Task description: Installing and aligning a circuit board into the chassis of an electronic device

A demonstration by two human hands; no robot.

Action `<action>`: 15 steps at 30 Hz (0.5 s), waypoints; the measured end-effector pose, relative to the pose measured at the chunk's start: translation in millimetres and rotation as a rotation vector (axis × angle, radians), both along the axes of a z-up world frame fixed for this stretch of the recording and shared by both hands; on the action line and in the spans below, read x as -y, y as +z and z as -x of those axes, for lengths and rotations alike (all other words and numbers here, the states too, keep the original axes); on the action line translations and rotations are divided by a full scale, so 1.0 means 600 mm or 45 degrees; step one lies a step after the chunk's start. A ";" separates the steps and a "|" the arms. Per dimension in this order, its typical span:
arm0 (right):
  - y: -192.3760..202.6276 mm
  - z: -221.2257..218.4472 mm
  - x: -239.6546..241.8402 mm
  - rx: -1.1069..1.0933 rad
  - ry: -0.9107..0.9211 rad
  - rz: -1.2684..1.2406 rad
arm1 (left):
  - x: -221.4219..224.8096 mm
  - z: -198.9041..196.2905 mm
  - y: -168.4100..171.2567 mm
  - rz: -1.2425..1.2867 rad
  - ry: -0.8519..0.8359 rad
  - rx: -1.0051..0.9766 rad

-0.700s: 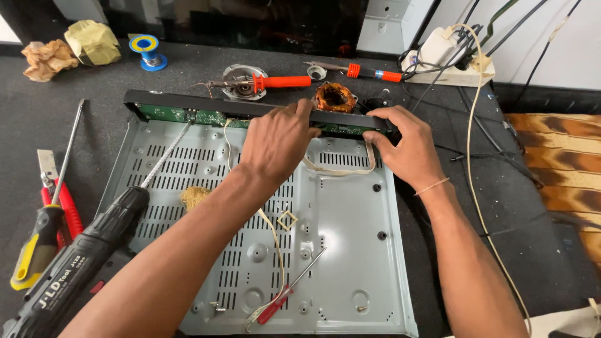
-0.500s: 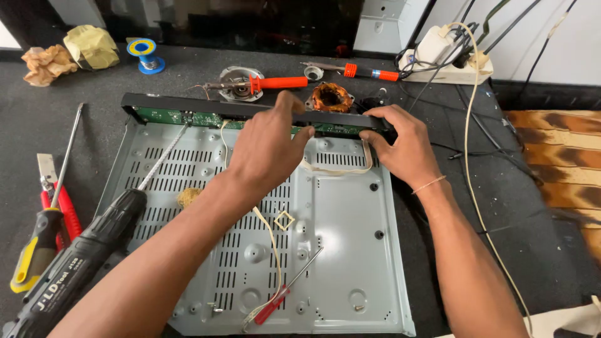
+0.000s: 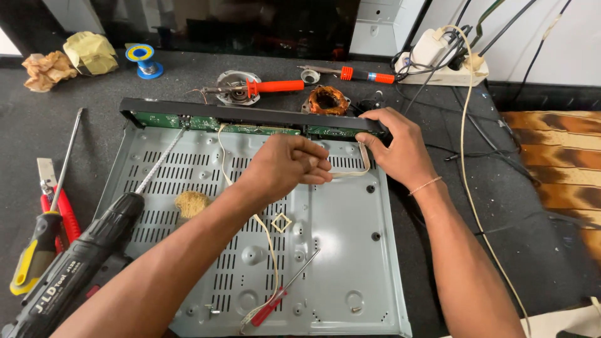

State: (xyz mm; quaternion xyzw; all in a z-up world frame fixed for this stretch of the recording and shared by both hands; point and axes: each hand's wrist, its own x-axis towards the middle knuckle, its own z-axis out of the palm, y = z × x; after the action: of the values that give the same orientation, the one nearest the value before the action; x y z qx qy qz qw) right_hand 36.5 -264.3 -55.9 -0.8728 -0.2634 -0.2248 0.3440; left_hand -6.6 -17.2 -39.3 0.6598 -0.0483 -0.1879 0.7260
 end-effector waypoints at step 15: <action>-0.027 -0.017 0.023 -0.016 0.061 -0.076 | 0.118 0.014 -0.068 -1.529 0.426 1.683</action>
State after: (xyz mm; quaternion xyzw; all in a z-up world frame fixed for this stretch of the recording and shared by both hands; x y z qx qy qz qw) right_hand 46.9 -278.2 -72.3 -0.8570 -0.2751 -0.2188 0.3768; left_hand -15.2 -87.9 -80.1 0.8989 -0.2523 0.3433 0.1022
